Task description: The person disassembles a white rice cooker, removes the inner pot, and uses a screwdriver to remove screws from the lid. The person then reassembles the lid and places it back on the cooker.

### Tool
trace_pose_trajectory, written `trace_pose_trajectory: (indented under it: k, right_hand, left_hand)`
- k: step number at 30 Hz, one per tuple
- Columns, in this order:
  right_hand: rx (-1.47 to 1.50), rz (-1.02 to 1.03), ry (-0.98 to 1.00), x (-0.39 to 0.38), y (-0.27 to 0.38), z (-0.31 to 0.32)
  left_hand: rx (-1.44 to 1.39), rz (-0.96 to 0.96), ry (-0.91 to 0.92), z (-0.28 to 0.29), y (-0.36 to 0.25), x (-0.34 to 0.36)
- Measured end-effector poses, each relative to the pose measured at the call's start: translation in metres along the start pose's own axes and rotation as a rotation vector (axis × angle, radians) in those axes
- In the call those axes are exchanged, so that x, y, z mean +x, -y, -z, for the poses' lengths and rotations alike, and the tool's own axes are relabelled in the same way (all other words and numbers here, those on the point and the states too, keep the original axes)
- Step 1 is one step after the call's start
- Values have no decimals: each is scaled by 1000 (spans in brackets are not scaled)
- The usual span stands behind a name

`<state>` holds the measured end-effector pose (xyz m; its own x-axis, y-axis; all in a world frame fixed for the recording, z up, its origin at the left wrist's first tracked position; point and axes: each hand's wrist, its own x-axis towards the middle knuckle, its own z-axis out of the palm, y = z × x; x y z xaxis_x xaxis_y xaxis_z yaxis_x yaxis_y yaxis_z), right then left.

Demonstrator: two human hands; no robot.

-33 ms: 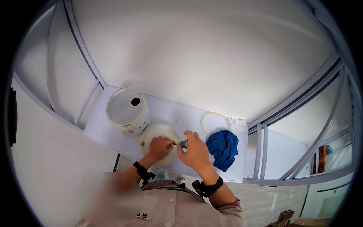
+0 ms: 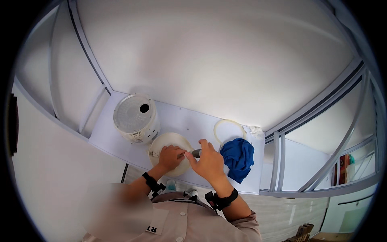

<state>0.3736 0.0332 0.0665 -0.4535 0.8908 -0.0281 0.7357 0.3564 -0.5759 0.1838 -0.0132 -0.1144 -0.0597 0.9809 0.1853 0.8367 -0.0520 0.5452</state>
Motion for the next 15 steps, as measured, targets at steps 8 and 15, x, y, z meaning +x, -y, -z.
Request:
trace_pose_trajectory:
  k: [8, 15]
  right_hand:
    - [193, 308, -132, -2, -22, -11]
    - [230, 460, -102, -4, -21, -11]
  left_hand:
    - [15, -3, 4, 3, -1, 5]
    - [70, -14, 0, 6, -6, 7]
